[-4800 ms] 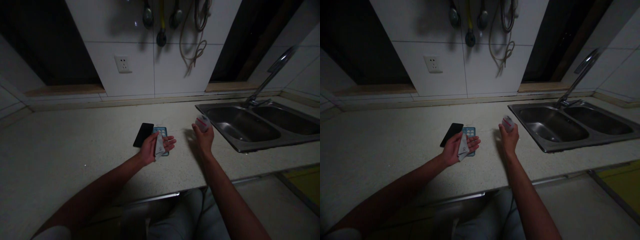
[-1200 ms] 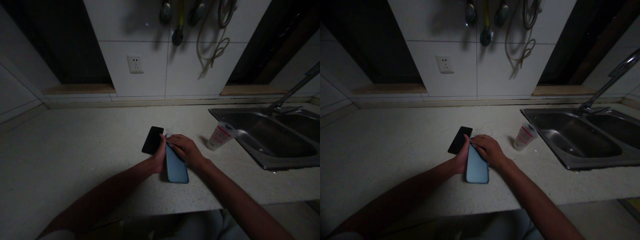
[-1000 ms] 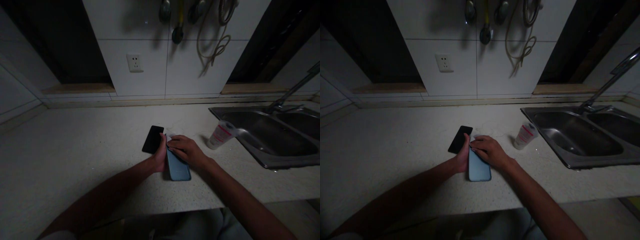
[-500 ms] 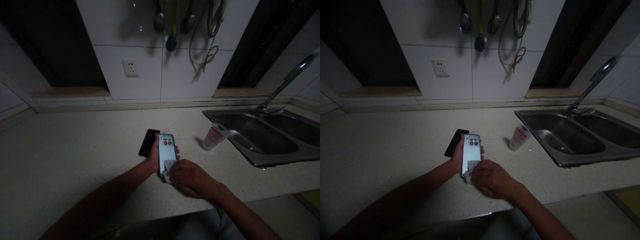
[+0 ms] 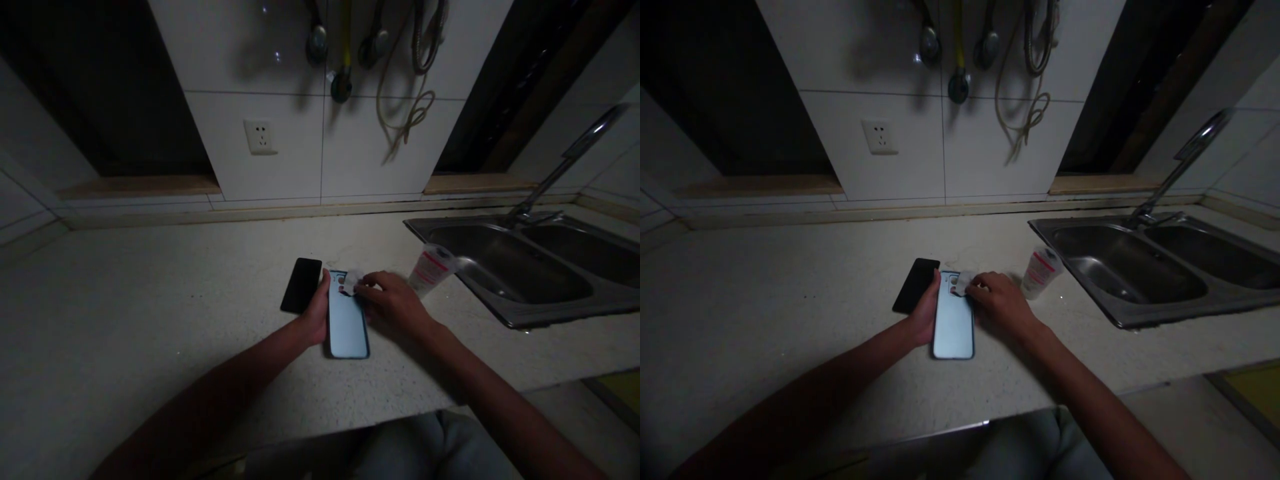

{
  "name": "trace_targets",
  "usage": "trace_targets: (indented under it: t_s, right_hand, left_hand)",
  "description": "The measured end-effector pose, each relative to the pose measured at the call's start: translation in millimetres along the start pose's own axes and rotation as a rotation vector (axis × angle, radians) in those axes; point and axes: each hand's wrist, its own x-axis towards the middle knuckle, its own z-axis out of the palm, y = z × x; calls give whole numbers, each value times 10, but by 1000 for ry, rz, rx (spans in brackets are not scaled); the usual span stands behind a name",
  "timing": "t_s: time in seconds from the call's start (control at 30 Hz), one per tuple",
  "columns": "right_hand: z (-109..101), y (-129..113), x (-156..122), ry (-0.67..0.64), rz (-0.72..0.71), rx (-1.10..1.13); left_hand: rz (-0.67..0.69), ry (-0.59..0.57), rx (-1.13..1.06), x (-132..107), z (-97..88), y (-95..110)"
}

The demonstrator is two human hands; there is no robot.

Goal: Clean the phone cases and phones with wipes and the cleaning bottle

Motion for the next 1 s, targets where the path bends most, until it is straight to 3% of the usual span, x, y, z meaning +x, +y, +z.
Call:
trace_targets:
  t_s: [0.13,0.27,0.37,0.47,0.67,0.9,1.0]
  right_hand:
    - [28,-14,283,-61,112,25]
    - [127,-153,505,-102,110,79]
    - [217,-253,591,-55,115,168]
    - [237,-291,624,6,121,288]
    - [101,-276,556,-45,117,456]
    - [-37,-519,232,-182,-204,557]
    - [-148,-614,90,-304,-240,625]
  left_hand:
    - [-10,2,-5,4,3,-2]
    - [18,112,11,22,8,-5]
    - [28,215,20,26,12,-4]
    - [22,231,15,30,-5,-7]
    - [8,220,4,38,-53,-12]
    - [24,76,-86,43,-58,21]
    - [28,76,-77,31,-54,26]
